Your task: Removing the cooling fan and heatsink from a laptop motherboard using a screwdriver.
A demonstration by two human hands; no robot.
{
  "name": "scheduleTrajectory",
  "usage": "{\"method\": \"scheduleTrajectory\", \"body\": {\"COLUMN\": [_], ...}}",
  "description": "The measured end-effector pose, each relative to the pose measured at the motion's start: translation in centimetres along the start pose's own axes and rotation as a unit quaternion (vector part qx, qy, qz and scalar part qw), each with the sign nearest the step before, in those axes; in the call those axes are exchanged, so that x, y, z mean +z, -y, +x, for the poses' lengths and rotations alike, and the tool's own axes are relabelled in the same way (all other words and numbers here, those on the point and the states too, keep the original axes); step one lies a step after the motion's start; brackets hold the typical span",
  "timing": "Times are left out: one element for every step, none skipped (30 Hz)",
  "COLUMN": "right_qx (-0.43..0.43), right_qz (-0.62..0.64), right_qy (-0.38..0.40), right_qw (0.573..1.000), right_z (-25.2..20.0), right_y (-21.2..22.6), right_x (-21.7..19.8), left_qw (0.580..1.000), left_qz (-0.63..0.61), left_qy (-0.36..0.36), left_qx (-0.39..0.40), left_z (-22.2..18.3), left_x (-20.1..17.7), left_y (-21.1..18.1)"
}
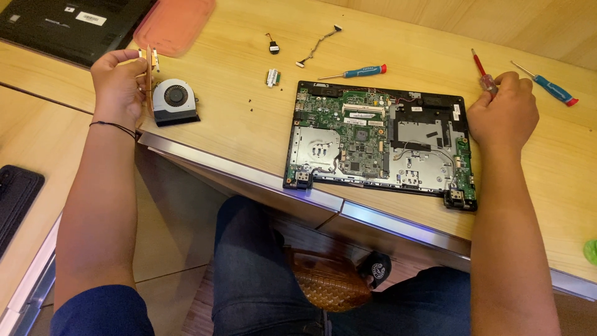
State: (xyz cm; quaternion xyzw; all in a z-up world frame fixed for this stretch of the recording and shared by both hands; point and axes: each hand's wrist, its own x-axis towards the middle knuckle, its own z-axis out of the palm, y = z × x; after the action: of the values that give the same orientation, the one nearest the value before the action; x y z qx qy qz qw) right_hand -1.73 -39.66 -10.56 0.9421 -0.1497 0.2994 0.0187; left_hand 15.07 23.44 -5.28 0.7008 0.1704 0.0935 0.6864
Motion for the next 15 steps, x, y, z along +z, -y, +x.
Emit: {"method": "scheduleTrajectory", "body": {"right_qx": [-0.001, -0.002, -0.003, -0.009, -0.012, -0.011, -0.015, -0.018, -0.018, -0.013, -0.007, -0.005, -0.018, -0.031, -0.028], "right_qz": [0.002, 0.004, 0.004, 0.0, -0.004, -0.004, -0.012, -0.019, -0.021, -0.011, -0.001, -0.002, -0.008, -0.014, -0.016], "right_qy": [0.0, -0.001, 0.001, -0.004, -0.009, -0.008, -0.008, -0.008, -0.007, 0.0, 0.007, 0.008, 0.0, -0.008, -0.006], "right_qw": [1.0, 1.0, 1.0, 1.0, 1.0, 1.0, 1.0, 1.0, 1.0, 1.0, 1.0, 1.0, 1.0, 0.999, 0.999], "right_z": [0.0, -0.1, -0.1, 0.0, -0.1, 0.0, -0.1, -0.2, -0.1, -0.1, -0.1, -0.1, -0.1, -0.2, -0.3], "right_y": [0.0, 0.0, -0.2, -0.4, -0.7, -0.6, -0.6, -0.5, -0.6, -0.7, -0.8, -1.1, -1.3, -1.5, -1.7], "right_x": [0.0, 0.0, 0.2, 0.4, 0.6, 0.5, 0.5, 0.4, 0.4, 0.5, 0.5, 0.7, 0.9, 1.0, 1.3], "left_qw": [1.0, 0.999, 0.999, 0.999, 0.999, 0.999, 0.999, 0.999, 0.999, 0.999, 0.999, 0.999, 1.0, 0.998, 0.998], "left_qz": [-0.01, -0.02, -0.02, -0.004, 0.013, 0.014, 0.023, 0.032, 0.033, 0.032, 0.032, 0.033, 0.011, -0.011, -0.009], "left_qy": [-0.014, -0.028, -0.029, -0.042, -0.052, -0.051, -0.037, -0.023, -0.021, -0.012, -0.001, 0.001, 0.021, 0.041, 0.044], "left_qx": [-0.003, -0.007, -0.008, 0.0, 0.01, 0.009, -0.002, -0.013, -0.014, -0.012, -0.009, -0.01, 0.019, 0.049, 0.047], "left_z": [0.2, 0.5, 0.5, 0.5, 0.6, 0.2, -0.3, -0.7, -1.1, -1.4, -1.7, -1.6, -1.6, -1.6, -1.5], "left_x": [-0.1, -0.1, -0.1, -0.1, 0.1, 0.1, 0.1, 0.1, 0.0, -0.1, -0.1, -0.3, -0.6, -0.9, -0.9], "left_y": [0.3, 0.6, 0.8, 0.9, 1.0, 0.6, 0.3, 0.0, -0.1, -0.2, -0.4, 0.0, 0.4, 0.7, 0.9]}}
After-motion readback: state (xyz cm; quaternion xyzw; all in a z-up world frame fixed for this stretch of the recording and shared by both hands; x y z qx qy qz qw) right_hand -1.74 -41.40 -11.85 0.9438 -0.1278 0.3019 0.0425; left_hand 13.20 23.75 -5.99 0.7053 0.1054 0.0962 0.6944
